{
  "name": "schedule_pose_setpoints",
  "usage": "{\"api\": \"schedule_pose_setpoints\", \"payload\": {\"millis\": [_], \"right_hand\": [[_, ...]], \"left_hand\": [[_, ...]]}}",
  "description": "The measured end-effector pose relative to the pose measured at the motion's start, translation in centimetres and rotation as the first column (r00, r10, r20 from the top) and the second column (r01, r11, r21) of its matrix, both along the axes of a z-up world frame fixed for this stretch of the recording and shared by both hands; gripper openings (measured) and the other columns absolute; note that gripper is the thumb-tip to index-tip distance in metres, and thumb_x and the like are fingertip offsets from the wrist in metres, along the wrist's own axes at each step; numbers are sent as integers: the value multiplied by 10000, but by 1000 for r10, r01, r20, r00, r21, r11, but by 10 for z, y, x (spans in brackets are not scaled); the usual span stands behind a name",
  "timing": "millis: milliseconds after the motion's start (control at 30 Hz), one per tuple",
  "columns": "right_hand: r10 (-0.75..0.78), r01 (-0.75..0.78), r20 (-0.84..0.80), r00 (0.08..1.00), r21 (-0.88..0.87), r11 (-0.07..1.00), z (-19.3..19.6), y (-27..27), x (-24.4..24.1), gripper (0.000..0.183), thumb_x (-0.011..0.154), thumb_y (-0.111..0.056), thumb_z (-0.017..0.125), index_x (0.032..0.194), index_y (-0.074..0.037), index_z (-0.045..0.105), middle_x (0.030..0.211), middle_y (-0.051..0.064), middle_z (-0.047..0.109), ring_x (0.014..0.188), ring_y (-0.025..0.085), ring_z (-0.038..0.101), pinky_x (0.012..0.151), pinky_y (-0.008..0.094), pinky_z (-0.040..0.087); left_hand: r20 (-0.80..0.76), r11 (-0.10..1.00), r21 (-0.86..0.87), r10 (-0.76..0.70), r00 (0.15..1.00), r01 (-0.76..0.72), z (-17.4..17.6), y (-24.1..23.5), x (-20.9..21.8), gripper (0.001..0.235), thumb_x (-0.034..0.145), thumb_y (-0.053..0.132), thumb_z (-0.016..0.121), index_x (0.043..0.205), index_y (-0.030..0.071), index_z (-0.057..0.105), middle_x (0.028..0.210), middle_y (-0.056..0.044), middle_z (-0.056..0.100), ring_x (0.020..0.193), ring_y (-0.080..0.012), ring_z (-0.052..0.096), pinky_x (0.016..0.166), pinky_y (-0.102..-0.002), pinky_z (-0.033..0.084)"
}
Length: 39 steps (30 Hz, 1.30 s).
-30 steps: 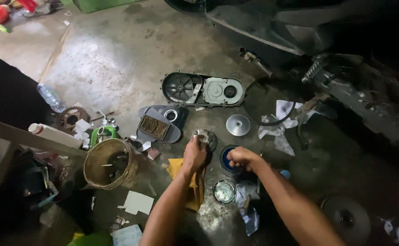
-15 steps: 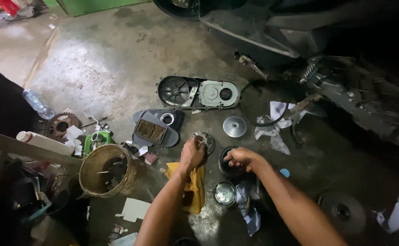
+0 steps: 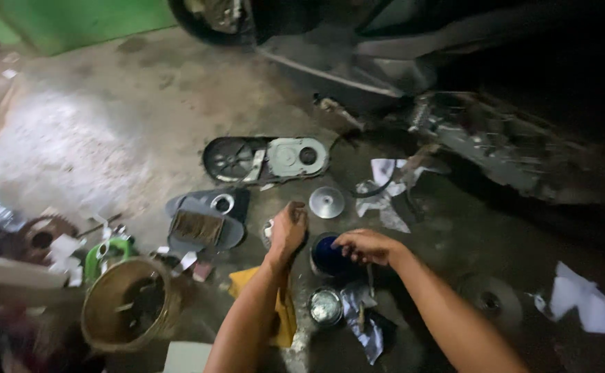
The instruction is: Cleaning and inspecting motorcycle CVT components and working on the transmission area
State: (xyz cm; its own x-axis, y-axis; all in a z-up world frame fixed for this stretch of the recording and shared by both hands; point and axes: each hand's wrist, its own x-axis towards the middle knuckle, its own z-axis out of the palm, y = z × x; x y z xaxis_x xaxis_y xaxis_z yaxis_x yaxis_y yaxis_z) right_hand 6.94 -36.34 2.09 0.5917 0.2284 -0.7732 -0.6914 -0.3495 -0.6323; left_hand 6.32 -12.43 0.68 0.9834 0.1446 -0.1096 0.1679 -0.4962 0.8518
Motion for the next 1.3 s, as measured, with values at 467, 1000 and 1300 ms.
{"api": "schedule_pose_setpoints", "payload": {"millis": [467, 1000, 1300], "right_hand": [[-690, 627, 306, 656, 287, 724, 47, -153, 92, 431, 905, -23, 514, 1316, -127, 592, 978, 74, 726, 701, 173, 671, 541, 310, 550], [-721, 666, 392, 572, 291, 687, 58, -216, 136, 441, 994, -64, 502, 1431, -122, 482, 1088, 107, 722, 780, 195, 687, 593, 317, 595], [-709, 663, 386, 590, 269, 699, 47, -202, 164, 474, 968, -83, 493, 1426, -207, 507, 978, 58, 684, 706, 154, 657, 522, 256, 600]], "left_hand": [[54, 942, -219, -247, 967, 253, 63, -120, 65, 285, 904, 202, 642, 1167, 105, 694, 975, -192, 761, 1021, -439, 704, 901, -544, 530], [95, 886, 315, -384, 918, 339, 80, -259, 123, 407, 932, 280, 516, 1304, 129, 589, 1223, -185, 634, 1138, -441, 655, 924, -554, 567], [12, 782, 552, -356, 934, 291, 91, -225, 102, 420, 916, 289, 515, 1309, 149, 560, 1154, -167, 643, 1041, -424, 682, 837, -542, 577]]}}
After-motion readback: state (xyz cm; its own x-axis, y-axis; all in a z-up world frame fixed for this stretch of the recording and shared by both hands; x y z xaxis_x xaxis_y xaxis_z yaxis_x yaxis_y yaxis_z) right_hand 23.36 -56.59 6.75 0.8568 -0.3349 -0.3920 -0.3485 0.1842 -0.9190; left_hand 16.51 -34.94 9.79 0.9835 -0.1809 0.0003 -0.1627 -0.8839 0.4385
